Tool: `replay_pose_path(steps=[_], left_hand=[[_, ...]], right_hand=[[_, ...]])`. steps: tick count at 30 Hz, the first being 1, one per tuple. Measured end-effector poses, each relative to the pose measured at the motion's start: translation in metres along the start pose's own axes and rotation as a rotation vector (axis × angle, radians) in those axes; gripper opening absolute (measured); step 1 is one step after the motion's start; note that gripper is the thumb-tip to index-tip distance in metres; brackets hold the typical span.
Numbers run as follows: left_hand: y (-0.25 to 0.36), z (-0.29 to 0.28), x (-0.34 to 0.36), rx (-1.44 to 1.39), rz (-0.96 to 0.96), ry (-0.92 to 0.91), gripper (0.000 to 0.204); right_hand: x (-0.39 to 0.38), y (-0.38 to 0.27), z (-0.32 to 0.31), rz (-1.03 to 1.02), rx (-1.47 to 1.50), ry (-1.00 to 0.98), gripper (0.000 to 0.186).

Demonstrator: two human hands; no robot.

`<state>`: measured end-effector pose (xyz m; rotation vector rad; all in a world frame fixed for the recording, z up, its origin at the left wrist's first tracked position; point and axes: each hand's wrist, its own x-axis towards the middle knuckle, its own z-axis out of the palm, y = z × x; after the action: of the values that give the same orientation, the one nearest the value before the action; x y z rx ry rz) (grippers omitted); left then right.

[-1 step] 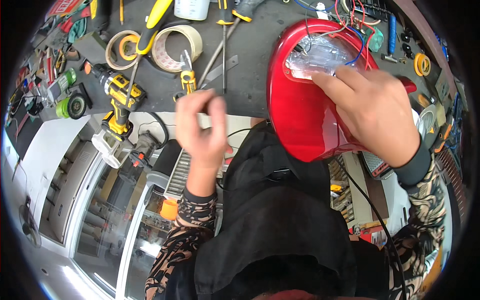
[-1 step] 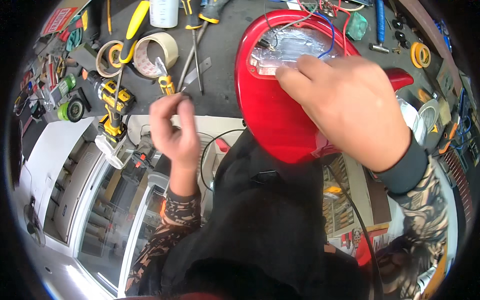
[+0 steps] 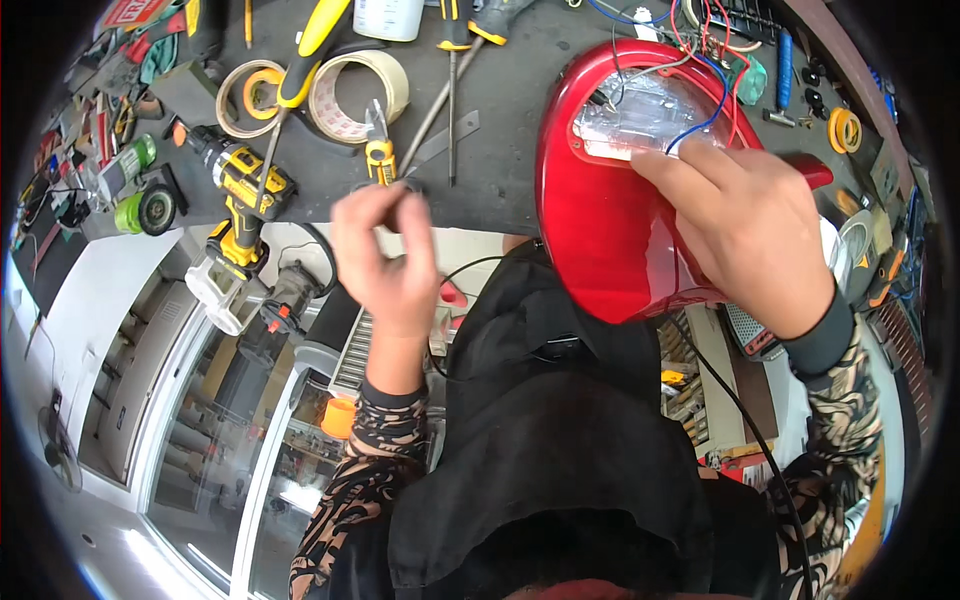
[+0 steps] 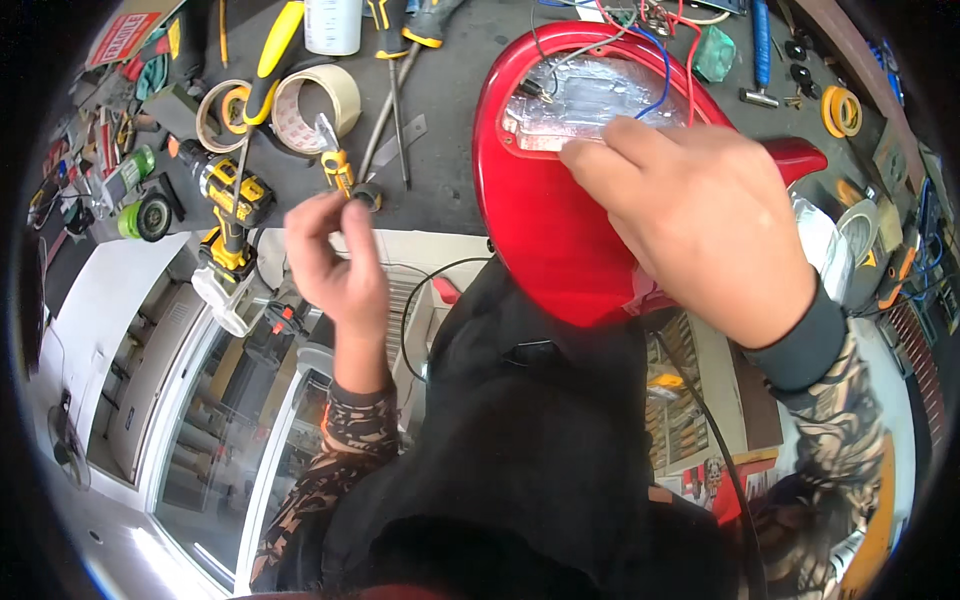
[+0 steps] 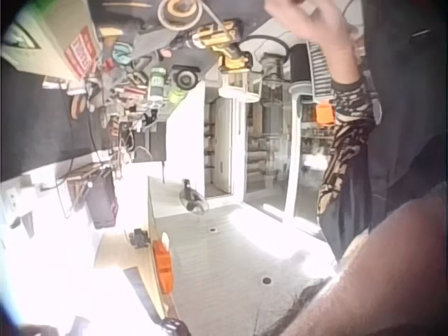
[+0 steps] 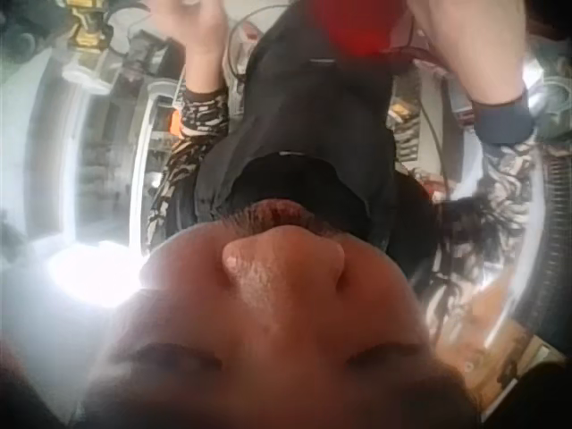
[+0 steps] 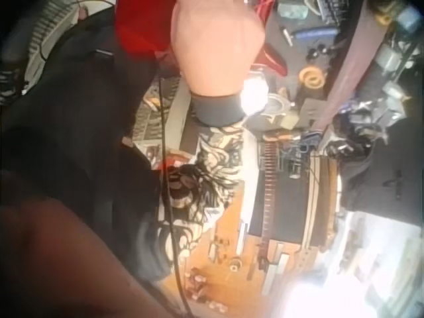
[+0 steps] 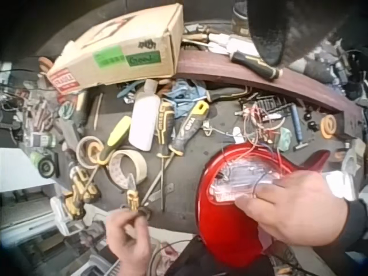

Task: The person works on the electronics of a red electric guitar body, using a screwdriver to adjust components inside the cavity and a utility knife to cut a piece of tape. They also handle small wires and a metal piece, manipulating them with their hands.

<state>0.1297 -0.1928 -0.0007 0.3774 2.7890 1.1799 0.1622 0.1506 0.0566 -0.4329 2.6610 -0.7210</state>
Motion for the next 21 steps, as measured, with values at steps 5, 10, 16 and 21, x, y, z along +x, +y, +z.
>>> replay_pose_path(steps=[5,10,16,21], left_hand=[[-0.019,-0.024,0.004,0.294,0.022,-0.099,0.027],[-0.027,0.001,0.008,0.46,0.021,-0.049,0.056],[-0.026,-0.01,0.007,0.424,0.005,-0.098,0.036],[-0.019,-0.038,0.037,0.314,-0.021,-0.034,0.037]], right_hand=[[-0.027,-0.015,0.026,0.228,0.214,0.188,0.032],[-0.042,-0.032,0.045,0.331,0.381,0.296,0.033],[-0.049,-0.032,0.057,0.349,0.433,0.378,0.033],[-0.056,-0.02,0.063,0.381,0.444,0.416,0.029]])
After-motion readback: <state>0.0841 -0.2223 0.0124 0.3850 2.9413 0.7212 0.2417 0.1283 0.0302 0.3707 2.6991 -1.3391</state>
